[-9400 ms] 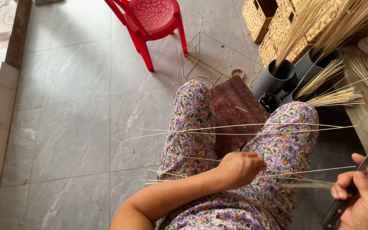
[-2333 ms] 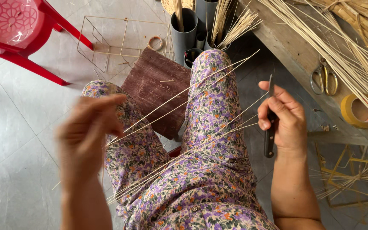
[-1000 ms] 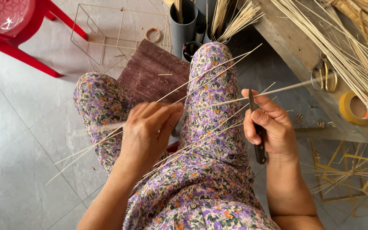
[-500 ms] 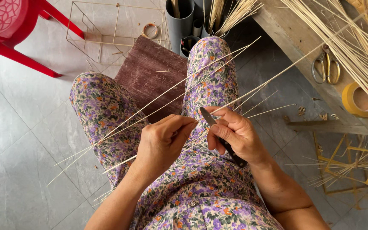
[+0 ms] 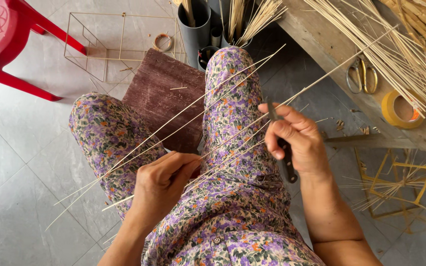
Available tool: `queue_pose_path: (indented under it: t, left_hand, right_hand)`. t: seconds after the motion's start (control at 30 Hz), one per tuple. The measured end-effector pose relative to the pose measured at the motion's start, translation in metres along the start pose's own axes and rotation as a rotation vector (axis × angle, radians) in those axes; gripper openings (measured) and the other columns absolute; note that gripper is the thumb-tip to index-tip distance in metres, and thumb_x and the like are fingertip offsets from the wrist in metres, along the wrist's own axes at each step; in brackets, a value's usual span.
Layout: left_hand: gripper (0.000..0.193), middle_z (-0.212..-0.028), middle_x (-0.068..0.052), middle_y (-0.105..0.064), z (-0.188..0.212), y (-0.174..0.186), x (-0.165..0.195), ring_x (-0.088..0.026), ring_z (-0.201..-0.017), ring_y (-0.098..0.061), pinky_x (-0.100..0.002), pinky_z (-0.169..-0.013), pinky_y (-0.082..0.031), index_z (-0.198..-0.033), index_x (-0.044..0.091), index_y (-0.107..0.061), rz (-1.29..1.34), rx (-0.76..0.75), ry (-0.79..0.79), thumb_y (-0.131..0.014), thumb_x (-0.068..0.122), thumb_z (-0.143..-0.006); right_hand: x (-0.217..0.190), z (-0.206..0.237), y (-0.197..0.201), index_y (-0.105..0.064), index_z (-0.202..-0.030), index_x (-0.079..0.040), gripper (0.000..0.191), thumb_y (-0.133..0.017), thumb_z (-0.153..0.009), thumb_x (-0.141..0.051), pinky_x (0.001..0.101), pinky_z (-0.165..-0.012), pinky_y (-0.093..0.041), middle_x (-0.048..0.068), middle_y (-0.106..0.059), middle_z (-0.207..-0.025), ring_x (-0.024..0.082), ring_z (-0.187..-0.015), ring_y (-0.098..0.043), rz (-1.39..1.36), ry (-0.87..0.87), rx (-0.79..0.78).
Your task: The person sits on a low stool with a board on their lap and trims thin bamboo sticks to length. They cut sticks with scissors, shave and point the ends with a small knife, and gather finished sticks into a bundle on their lap.
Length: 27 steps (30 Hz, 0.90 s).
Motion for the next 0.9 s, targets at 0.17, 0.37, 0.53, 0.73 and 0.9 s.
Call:
queue_pose_path:
  t: [0.17, 0.37, 0.53, 0.73, 0.9]
  left_hand:
    - [0.009, -0.077, -0.006, -0.073, 0.011, 0.01, -0.019, -0.01, -0.06, -0.066, -0.027, -0.054, -0.052, -0.096, 0.004, -0.077, -0.063, -0.007, 0.09, -0.073, 0.009, -0.09]
    - [0.009, -0.068, -0.004, -0.07, 0.019, 0.016, -0.036, -0.007, -0.053, -0.057, -0.027, -0.047, -0.046, -0.095, 0.005, -0.079, -0.048, -0.02, 0.217, -0.074, 0.009, -0.088]
    - [0.008, -0.073, -0.004, -0.074, 0.015, 0.01, -0.029, -0.006, -0.06, -0.062, -0.025, -0.052, -0.05, -0.097, 0.004, -0.078, 0.039, 0.027, 0.177, -0.074, 0.008, -0.091]
    - [0.009, -0.078, -0.005, -0.075, 0.001, -0.008, -0.014, -0.006, -0.064, -0.066, -0.024, -0.055, -0.053, -0.099, 0.003, -0.077, 0.122, 0.037, 0.118, -0.073, 0.007, -0.092]
    - [0.009, -0.079, -0.007, -0.075, -0.002, -0.011, -0.005, -0.008, -0.064, -0.069, -0.025, -0.055, -0.053, -0.099, 0.003, -0.076, 0.081, 0.032, 0.07, -0.075, 0.008, -0.091]
  right_hand:
    - [-0.01, 0.004, 0.041, -0.061, -0.139, 0.002, 0.036, -0.059, -0.106, -0.014, 0.0231, -0.048, -0.039, 0.008, -0.06, -0.072, 0.01, -0.053, -0.047, -0.03, 0.062, 0.148]
    - [-0.034, 0.006, 0.08, -0.057, -0.145, 0.002, 0.038, -0.06, -0.109, -0.011, 0.0245, -0.051, -0.039, 0.008, -0.059, -0.076, 0.011, -0.055, -0.046, -0.082, 0.169, 0.269]
    - [-0.046, 0.012, 0.057, -0.049, -0.157, -0.001, 0.054, -0.061, -0.107, -0.017, 0.0221, -0.048, -0.036, 0.007, -0.059, -0.072, 0.01, -0.051, -0.044, 0.033, 0.178, 0.206]
    - [0.011, 0.019, -0.043, -0.039, -0.156, -0.005, 0.056, -0.055, -0.105, -0.022, 0.021, -0.043, -0.043, 0.008, -0.068, -0.068, 0.006, -0.047, -0.051, 0.088, -0.1, -0.291]
    - [0.037, 0.016, -0.065, -0.045, -0.153, -0.009, 0.046, -0.052, -0.108, -0.014, 0.0226, -0.047, -0.045, 0.011, -0.071, -0.076, 0.008, -0.052, -0.054, 0.053, -0.131, -0.332]
Point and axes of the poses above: each hand's wrist, its own z-axis away from the middle knuckle, its own y-axis out of the back of the hand, x = y × z, the point moved 9 cm from there along -z, towards the middle knuckle
